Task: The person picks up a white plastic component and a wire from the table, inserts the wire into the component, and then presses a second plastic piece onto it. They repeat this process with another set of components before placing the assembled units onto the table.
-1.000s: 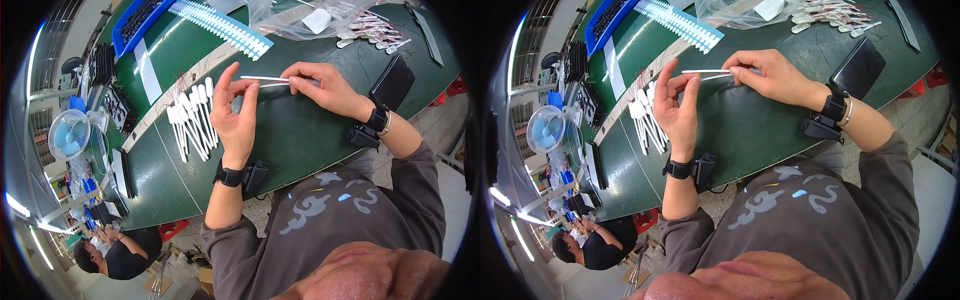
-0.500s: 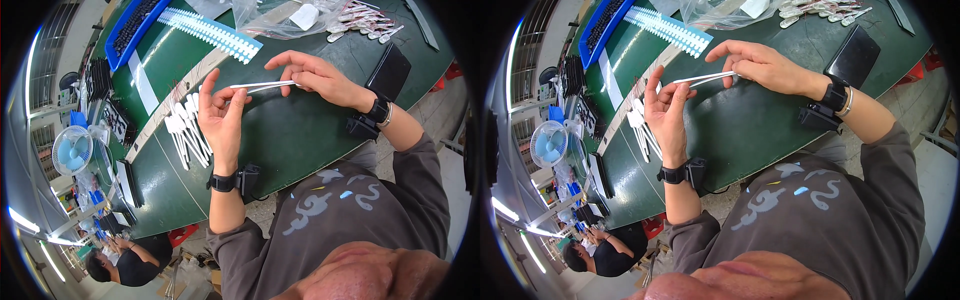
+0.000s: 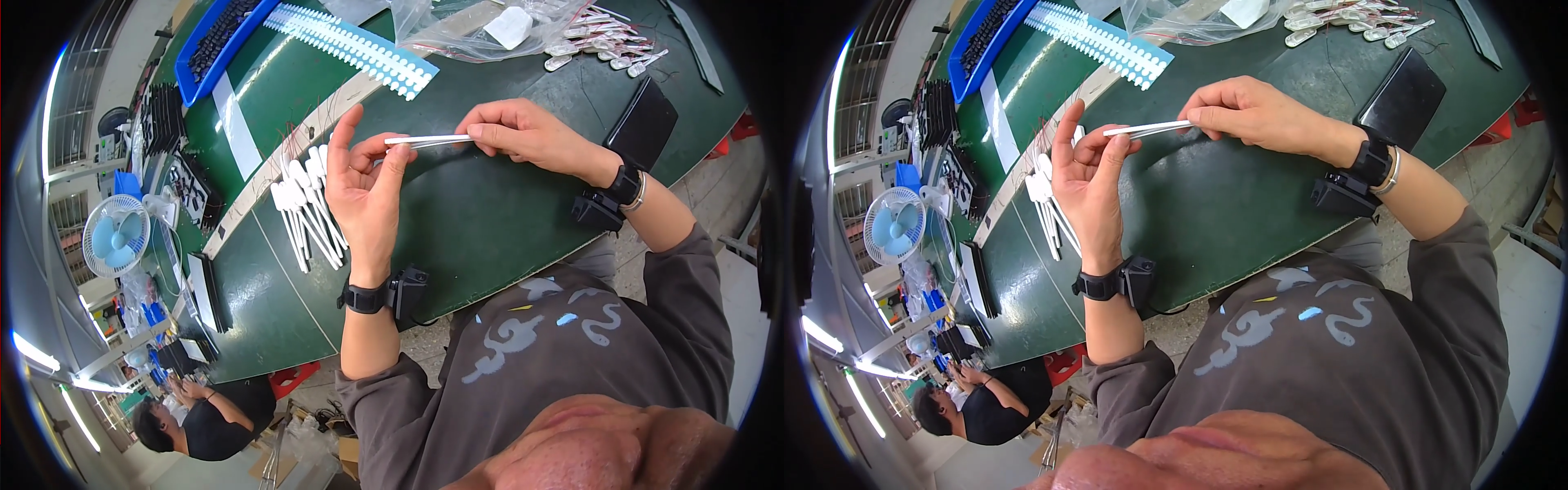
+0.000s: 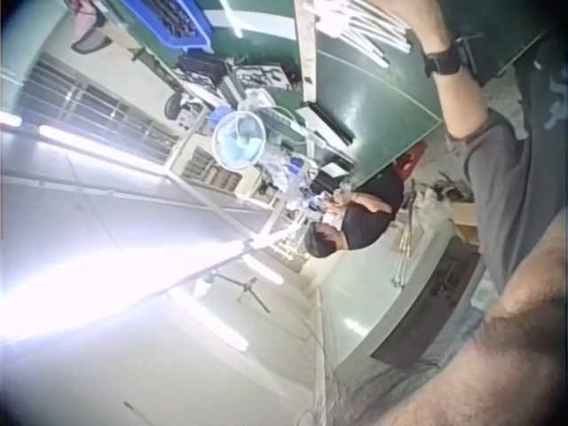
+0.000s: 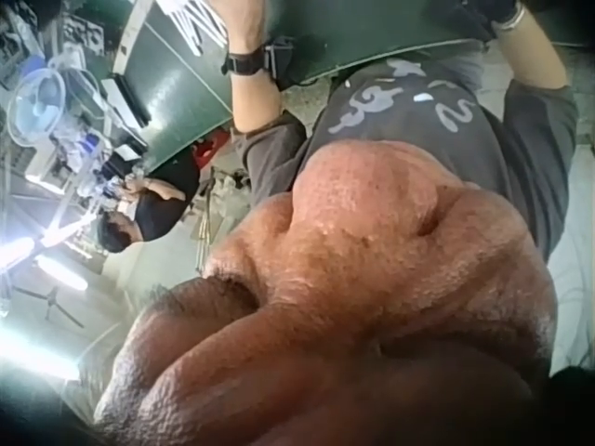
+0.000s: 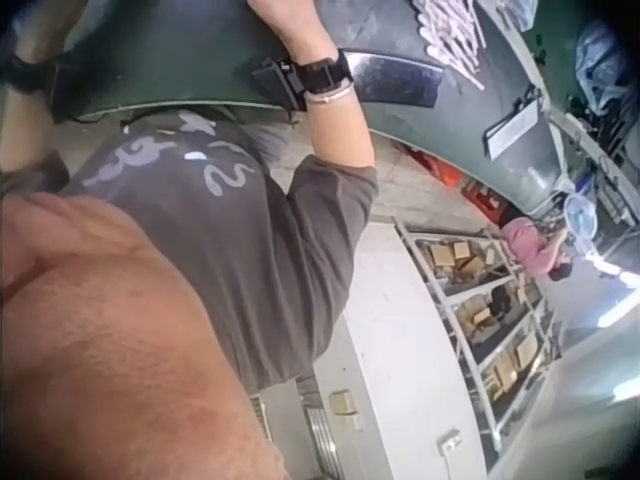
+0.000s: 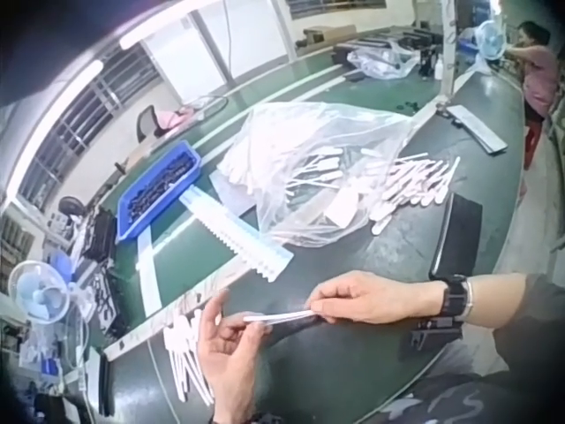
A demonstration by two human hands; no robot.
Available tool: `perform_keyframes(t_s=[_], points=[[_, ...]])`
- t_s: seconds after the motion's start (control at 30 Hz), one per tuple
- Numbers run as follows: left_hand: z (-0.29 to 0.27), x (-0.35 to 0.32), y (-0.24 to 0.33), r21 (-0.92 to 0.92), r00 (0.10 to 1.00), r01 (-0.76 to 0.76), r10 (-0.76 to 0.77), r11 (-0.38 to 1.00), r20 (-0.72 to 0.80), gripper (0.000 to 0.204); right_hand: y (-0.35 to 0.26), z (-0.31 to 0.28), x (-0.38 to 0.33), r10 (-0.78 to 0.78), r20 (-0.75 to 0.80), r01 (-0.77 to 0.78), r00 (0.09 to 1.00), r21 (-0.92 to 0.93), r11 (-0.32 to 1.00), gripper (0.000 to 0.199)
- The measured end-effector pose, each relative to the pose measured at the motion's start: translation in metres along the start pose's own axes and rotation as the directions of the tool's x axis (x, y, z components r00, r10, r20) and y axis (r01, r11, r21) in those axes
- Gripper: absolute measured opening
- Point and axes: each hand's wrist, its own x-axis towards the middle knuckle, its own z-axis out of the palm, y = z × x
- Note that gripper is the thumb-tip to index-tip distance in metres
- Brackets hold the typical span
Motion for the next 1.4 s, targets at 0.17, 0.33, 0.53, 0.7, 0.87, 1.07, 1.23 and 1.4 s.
perform_keyframes(t_s=[0.17,0.33,0.53,0.7,0.87,1.07,1.23,1.4], points=[[0.000,0.001,0.003,-0.009,0.999,-0.022,0.022,1.000,0.039,0.061,0.002,-0.004,0.000,0.026,0.047,-0.029,0.999,0.075,0.997,0.029],[-0.002,0.001,0.004,-0.033,0.998,-0.012,0.014,0.999,0.062,0.060,0.005,-0.006,0.001,-0.012,0.044,0.010,0.999,0.045,0.999,0.025],[-0.002,-0.002,0.008,0.029,0.999,-0.031,0.030,0.999,0.014,0.056,0.002,-0.002,0.001,-0.197,-0.038,0.192,0.980,-0.101,0.976,0.024],[0.004,0.000,0.005,-0.137,0.998,0.053,-0.056,0.989,-0.020,0.050,0.009,0.003,0.001,-0.428,-0.170,0.361,0.888,-0.319,0.876,0.017],[0.006,-0.003,0.002,-0.235,0.979,0.205,-0.198,0.950,0.052,0.036,0.002,0.004,-0.001,-0.626,-0.142,0.427,0.767,-0.615,0.663,0.011],[0.009,-0.006,0.001,-0.124,0.996,0.083,-0.079,0.989,0.037,0.026,0.003,-0.001,0.002,-0.774,-0.072,0.492,0.629,-0.734,0.468,0.016],[0.009,-0.008,-0.004,-0.038,0.999,-0.019,0.021,0.999,0.049,0.022,0.002,-0.002,0.001,-0.758,-0.072,0.472,0.648,-0.744,0.474,0.017],[0.018,-0.016,-0.008,0.114,0.989,-0.130,0.120,0.985,0.090,0.017,0.003,0.001,0.000,-0.742,-0.036,0.491,0.670,-0.728,0.479,0.016]])
